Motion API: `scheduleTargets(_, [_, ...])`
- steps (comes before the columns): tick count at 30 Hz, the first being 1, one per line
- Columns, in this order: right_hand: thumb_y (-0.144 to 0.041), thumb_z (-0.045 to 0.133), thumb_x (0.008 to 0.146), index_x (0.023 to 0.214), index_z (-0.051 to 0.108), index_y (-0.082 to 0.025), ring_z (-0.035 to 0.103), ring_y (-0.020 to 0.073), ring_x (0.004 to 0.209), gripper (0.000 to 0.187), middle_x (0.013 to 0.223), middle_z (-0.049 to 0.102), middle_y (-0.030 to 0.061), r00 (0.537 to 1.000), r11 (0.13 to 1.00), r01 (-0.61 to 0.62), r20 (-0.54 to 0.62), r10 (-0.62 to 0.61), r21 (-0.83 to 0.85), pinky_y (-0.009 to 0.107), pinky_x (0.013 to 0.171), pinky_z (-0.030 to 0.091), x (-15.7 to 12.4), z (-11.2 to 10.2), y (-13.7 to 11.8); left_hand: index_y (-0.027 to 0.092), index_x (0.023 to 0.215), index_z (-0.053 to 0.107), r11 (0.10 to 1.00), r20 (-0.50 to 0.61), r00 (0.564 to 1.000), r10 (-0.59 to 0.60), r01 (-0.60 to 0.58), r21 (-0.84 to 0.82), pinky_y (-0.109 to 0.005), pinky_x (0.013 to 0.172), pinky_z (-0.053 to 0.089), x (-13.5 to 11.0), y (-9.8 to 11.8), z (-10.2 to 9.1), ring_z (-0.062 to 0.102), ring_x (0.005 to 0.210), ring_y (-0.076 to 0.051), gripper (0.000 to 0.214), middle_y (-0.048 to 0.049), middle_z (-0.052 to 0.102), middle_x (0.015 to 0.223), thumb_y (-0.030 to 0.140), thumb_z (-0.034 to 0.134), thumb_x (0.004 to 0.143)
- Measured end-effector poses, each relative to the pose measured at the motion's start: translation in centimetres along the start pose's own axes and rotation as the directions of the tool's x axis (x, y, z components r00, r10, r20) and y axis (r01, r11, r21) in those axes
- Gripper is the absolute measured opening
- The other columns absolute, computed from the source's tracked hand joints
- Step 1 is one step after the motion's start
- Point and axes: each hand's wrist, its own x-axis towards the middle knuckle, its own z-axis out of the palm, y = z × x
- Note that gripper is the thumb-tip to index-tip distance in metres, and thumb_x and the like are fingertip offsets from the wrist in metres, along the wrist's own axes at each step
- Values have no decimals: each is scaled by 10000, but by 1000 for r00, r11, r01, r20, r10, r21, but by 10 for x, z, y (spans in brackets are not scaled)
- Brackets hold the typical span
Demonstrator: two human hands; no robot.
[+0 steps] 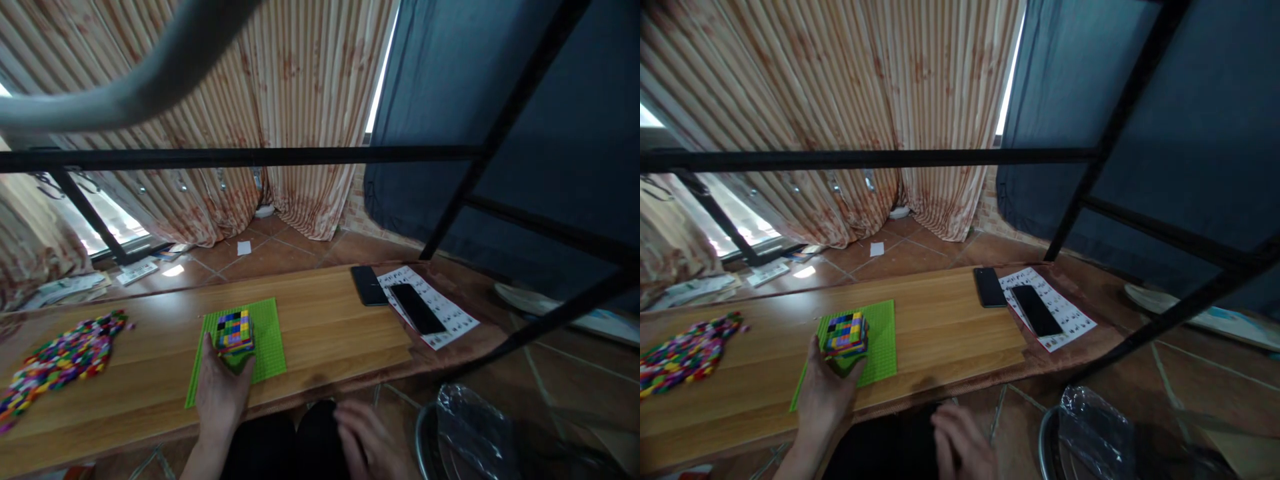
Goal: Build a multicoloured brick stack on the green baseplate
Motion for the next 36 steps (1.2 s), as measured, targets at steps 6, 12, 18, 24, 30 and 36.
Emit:
scheduleTargets(6, [-498, 519, 844, 1334, 428, -60, 500, 350, 1201, 663, 1279, 541, 245, 911, 902, -360, -298, 284, -239, 518, 1001, 393, 128, -45, 81, 138, 1501, 144, 999, -20, 1000, 8, -8, -47, -486, 964, 461, -4, -7, 5, 508, 1234, -368, 1007, -217, 497, 1365, 487, 665, 713])
scheduleTargets(12, [-587, 585, 769, 1385, 309, 30, 490, 408, 1192, 914, 1271, 512, 313, 858, 755, -510, -299, 416, -413, 479, 977, 374, 186, -33, 124, 108, 1491, 180, 997, -51, 998, 23, -26, -70, -487, 985, 451, -1, -11, 13, 503, 1235, -372, 1000, -228, 487, 1368, 510, 661, 712])
scheduleTargets(18, [-588, 606, 754, 1423, 252, 3, 509, 422, 1188, 960, 1280, 511, 325, 819, 688, -573, -267, 509, -445, 477, 924, 401, 198, -17, 120, 98, 1488, 178, 997, -90, 996, 17, -23, -77, -493, 1011, 428, -3, -8, 18, 483, 1253, -367, 990, -226, 459, 1392, 501, 657, 721])
scheduleTargets(24, [-608, 596, 741, 1413, 273, -8, 564, 445, 1117, 957, 1190, 578, 322, 827, 668, -558, -261, 498, -492, 522, 877, 423, 199, -28, 119, 104, 1484, 184, 981, -66, 997, 28, -40, -189, -469, 1020, 424, -5, -18, 19, 498, 1237, -328, 951, -213, 490, 1345, 448, 661, 736])
scheduleTargets(30, [-637, 631, 676, 1422, 307, 4, 579, 435, 1111, 1035, 1195, 597, 307, 693, 645, -721, -267, 670, -254, 521, 905, 438, 185, -64, 97, 149, 1417, 341, 884, -134, 991, 8, -70, -463, -500, 1039, 387, -38, -14, -10, 490, 1227, -316, 812, -181, 485, 1344, 434, 678, 735])
scheduleTargets(36, [-561, 743, 583, 1268, 517, -99, 697, 276, 826, 857, 855, 729, 80, 582, 445, -649, 26, 813, 618, 349, 685, 548, 83, -56, 13, 233, 1370, 450, 404, 581, 808, 98, 502, -765, -459, 1040, 371, -111, 25, -29, 546, 1177, -301, 699, -165, 482, 1394, 470, 679, 754])
